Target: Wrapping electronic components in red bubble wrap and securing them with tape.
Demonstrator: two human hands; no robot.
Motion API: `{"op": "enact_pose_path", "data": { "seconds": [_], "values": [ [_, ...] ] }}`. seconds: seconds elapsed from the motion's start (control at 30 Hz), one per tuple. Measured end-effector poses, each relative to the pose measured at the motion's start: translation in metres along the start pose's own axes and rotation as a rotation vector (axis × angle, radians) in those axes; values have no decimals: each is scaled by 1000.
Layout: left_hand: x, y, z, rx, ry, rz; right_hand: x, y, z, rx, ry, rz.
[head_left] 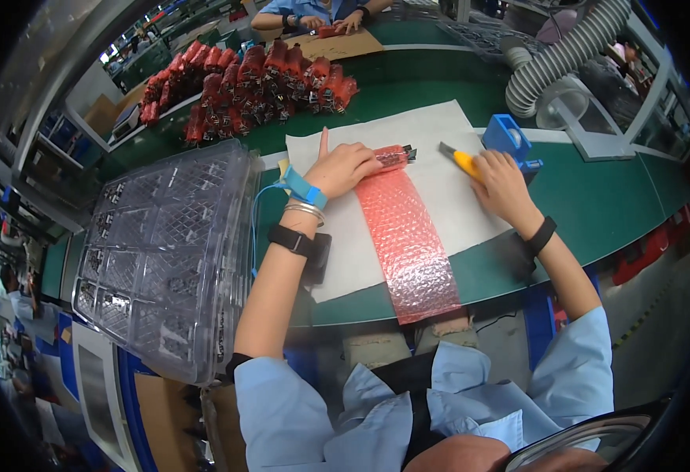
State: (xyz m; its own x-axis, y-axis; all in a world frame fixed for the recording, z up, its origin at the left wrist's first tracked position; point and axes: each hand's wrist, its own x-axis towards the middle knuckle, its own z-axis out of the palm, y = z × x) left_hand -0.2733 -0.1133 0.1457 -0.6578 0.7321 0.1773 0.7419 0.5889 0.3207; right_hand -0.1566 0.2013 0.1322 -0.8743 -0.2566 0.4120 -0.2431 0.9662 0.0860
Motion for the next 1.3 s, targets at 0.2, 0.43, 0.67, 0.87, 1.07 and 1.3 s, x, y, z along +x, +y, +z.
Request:
{"op": "enact_pose_path", "data": {
  "seconds": [0.2,0.43,0.67,0.87,1.07,1.3],
  "values": [
    [42,24,-4,323,-149,-149,27,-102,-3,671,-243,-159],
    [64,-12,-1,38,-247,-149,6,-127,55,512,-37,-331],
    [64,-8,7,78,-327,-53,5,-124,55,541,-80,-324],
    [63,-14,-5,17,-297,-51,3,-122,55,527,-66,-314],
    [44,-47,-60,141,-102,-50,-14,-125,44,570,-63,-352],
    [27,3,-70,-693,160,-140,9,-107,45,528,-208,-305]
  ]
}}
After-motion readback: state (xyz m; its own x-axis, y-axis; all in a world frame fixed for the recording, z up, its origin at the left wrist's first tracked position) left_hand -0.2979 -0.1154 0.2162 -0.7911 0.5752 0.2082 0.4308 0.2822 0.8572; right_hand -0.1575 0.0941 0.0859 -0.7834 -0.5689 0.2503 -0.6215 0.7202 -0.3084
